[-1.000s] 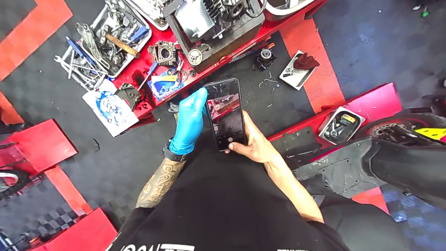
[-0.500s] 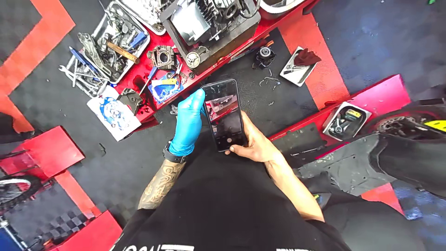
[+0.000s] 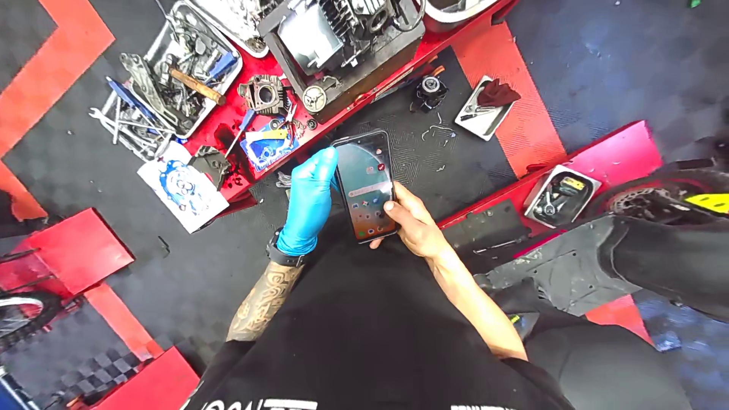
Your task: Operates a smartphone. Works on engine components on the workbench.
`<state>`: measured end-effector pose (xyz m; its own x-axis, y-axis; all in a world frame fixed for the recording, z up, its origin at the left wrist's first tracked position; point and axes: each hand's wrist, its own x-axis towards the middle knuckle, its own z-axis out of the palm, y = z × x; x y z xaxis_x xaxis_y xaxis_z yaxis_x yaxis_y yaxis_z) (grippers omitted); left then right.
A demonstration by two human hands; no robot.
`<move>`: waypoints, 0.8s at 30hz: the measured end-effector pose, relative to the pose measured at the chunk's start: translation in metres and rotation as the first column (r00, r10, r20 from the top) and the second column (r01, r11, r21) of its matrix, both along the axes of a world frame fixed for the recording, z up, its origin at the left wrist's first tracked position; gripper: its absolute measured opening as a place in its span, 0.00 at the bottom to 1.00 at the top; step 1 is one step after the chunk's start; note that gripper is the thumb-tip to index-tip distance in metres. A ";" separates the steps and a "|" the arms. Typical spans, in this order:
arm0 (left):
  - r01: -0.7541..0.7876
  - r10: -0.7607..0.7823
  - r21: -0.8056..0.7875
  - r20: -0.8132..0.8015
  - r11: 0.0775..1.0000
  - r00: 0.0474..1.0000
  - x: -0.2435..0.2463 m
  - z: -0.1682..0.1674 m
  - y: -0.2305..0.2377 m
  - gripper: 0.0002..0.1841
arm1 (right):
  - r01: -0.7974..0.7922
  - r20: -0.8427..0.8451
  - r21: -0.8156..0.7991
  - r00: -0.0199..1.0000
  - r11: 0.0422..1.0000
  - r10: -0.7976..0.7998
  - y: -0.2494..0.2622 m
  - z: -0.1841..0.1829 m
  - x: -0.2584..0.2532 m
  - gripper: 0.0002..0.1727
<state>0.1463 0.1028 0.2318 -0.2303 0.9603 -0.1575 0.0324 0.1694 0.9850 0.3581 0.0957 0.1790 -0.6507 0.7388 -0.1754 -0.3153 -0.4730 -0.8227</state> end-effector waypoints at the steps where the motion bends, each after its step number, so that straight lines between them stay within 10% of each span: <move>1: 0.001 -0.001 0.005 -0.006 1.000 1.000 -0.001 0.000 0.000 0.20 | 0.001 0.019 0.021 1.000 1.000 -0.002 0.001 0.000 -0.001 0.20; 18: -0.053 0.053 -0.016 0.010 0.998 0.999 -0.010 -0.004 -0.002 0.20 | -0.038 0.039 -0.009 0.998 0.999 0.039 0.010 0.001 -0.008 0.24; 24: 0.039 -0.040 -0.018 -0.084 0.999 0.996 -0.009 -0.003 -0.002 0.19 | 0.032 0.398 0.530 0.873 0.847 -0.282 0.025 0.015 -0.017 0.43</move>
<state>0.1375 0.1007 0.2292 -0.2054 0.9663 -0.1549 0.1223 0.1824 0.9756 0.3408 0.1205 0.1945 -0.4586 0.8886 0.0013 0.1100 0.0583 -0.9922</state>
